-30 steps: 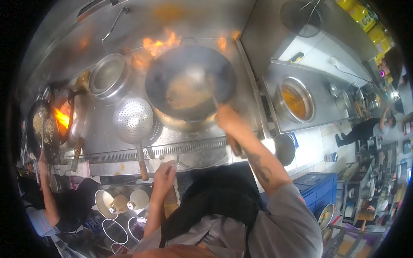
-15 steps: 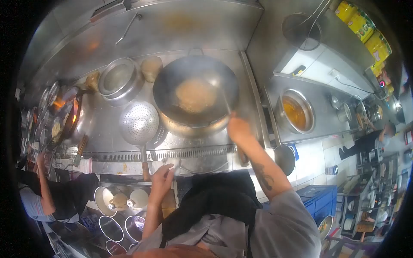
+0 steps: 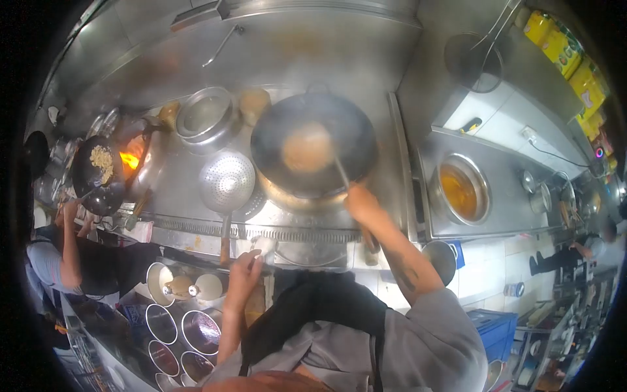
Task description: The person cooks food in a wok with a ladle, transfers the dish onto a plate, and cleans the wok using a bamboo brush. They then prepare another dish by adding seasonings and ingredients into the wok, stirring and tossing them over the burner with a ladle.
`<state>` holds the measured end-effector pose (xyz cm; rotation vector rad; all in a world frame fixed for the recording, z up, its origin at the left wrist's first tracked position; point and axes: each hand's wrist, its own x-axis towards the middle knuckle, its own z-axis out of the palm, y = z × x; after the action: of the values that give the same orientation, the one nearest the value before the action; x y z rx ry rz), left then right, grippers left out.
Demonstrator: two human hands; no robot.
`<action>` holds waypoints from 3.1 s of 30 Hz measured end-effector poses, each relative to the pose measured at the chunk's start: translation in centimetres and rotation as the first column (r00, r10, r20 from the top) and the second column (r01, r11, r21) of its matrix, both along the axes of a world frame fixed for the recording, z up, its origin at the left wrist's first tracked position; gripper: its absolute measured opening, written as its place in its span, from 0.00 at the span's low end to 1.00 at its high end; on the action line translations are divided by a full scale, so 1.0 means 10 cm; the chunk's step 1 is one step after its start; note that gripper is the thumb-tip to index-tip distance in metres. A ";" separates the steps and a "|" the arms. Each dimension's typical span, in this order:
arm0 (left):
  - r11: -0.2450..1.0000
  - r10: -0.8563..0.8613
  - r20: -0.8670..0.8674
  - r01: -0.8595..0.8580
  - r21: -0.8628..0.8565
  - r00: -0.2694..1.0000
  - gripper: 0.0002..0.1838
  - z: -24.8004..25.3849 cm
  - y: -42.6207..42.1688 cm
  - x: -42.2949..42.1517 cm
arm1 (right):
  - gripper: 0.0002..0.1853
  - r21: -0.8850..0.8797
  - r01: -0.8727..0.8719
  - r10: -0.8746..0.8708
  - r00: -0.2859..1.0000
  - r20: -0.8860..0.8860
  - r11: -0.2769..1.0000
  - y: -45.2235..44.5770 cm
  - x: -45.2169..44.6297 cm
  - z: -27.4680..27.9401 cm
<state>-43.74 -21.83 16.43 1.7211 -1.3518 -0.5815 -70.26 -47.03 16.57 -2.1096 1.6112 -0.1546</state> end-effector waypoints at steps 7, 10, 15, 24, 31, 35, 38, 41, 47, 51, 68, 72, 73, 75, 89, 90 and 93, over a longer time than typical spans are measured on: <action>0.997 0.046 0.094 -0.040 -0.065 0.994 0.10 0.01 0.04 -0.21 | 0.21 -0.221 -0.237 0.264 0.959 0.099 0.946 -0.01 -0.34 0.18; 0.994 0.085 0.096 -0.077 -0.081 0.992 0.10 -0.01 0.06 -0.22 | 0.26 -0.479 -0.206 0.321 0.931 0.171 0.853 0.12 -0.56 0.37; 0.997 0.076 0.118 -0.073 -0.031 0.990 0.11 0.05 0.01 -0.25 | 0.27 -0.257 -0.170 0.183 0.983 0.028 0.951 0.08 -0.72 0.49; 0.993 0.107 0.055 -0.104 -0.052 0.993 0.11 0.16 -0.05 -0.19 | 0.25 -0.448 -0.078 0.195 0.956 0.221 0.891 0.09 -0.96 0.29; 0.997 0.068 0.066 -0.065 -0.045 0.995 0.11 0.10 -0.14 -0.14 | 0.20 -0.369 -0.007 0.109 0.960 0.258 0.930 0.09 -0.97 0.37; 0.999 0.041 0.054 -0.040 -0.017 0.998 0.11 0.06 -0.14 -0.12 | 0.20 -0.314 0.090 -0.075 0.996 0.057 0.945 -0.03 -1.08 0.47; 0.999 -0.041 0.072 0.038 0.038 0.997 0.11 0.00 -0.11 -0.10 | 0.21 -0.252 0.080 -0.017 0.970 0.243 0.964 -0.12 -1.34 0.41; 0.986 -0.142 0.079 0.134 0.095 0.987 0.11 -0.10 -0.10 -0.13 | 0.20 -0.315 0.094 -0.052 0.989 0.139 0.945 -0.02 -1.44 0.82; 0.855 -0.442 0.165 0.358 0.377 0.882 0.08 -0.41 -0.06 -0.18 | 0.10 -0.511 -0.113 0.086 0.993 -0.077 0.852 0.31 -1.54 1.89; 0.852 -0.450 0.172 0.364 0.375 0.877 0.12 -0.98 0.14 -0.11 | 0.13 -0.347 -0.069 0.071 0.997 -0.007 0.935 0.65 -1.66 2.74; 0.430 -0.649 0.138 0.211 0.878 0.748 0.11 -2.06 0.74 0.03 | 0.16 -0.328 -0.909 0.800 0.391 -0.455 0.258 1.06 -1.88 4.46; 0.429 -0.624 0.112 0.218 0.876 0.774 0.11 -2.07 0.79 0.00 | 0.15 -0.132 -0.623 0.587 0.776 -0.231 0.771 1.19 -1.89 4.65; 0.430 -0.618 0.109 0.218 0.876 0.779 0.11 -2.08 0.80 0.00 | 0.15 -0.131 -0.652 0.626 0.755 -0.195 0.747 1.15 -1.90 4.64; 0.428 -0.608 0.098 0.221 0.876 0.788 0.11 -2.08 0.83 -0.01 | 0.14 -0.073 -0.841 0.789 0.529 -0.313 0.536 1.09 -1.83 4.71; 0.369 -0.565 0.014 0.237 0.899 0.825 0.11 -2.14 1.13 -0.08 | 0.14 -0.275 -0.516 0.501 0.856 -0.125 0.812 1.31 -2.56 4.53; 0.356 -0.561 0.001 0.240 0.903 0.828 0.12 -2.14 1.17 -0.09 | 0.13 -0.275 -0.510 0.495 0.860 -0.126 0.815 1.27 -3.07 4.46; 0.300 -0.547 -0.063 0.266 0.916 0.835 0.12 -2.17 1.32 -0.09 | 0.12 -0.366 -0.728 0.669 0.682 -0.297 0.580 1.16 -2.75 4.37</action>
<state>-44.64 -8.65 -5.29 2.3384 -1.8853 -1.7233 -97.74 -35.41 60.22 -3.0299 0.6842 -0.1409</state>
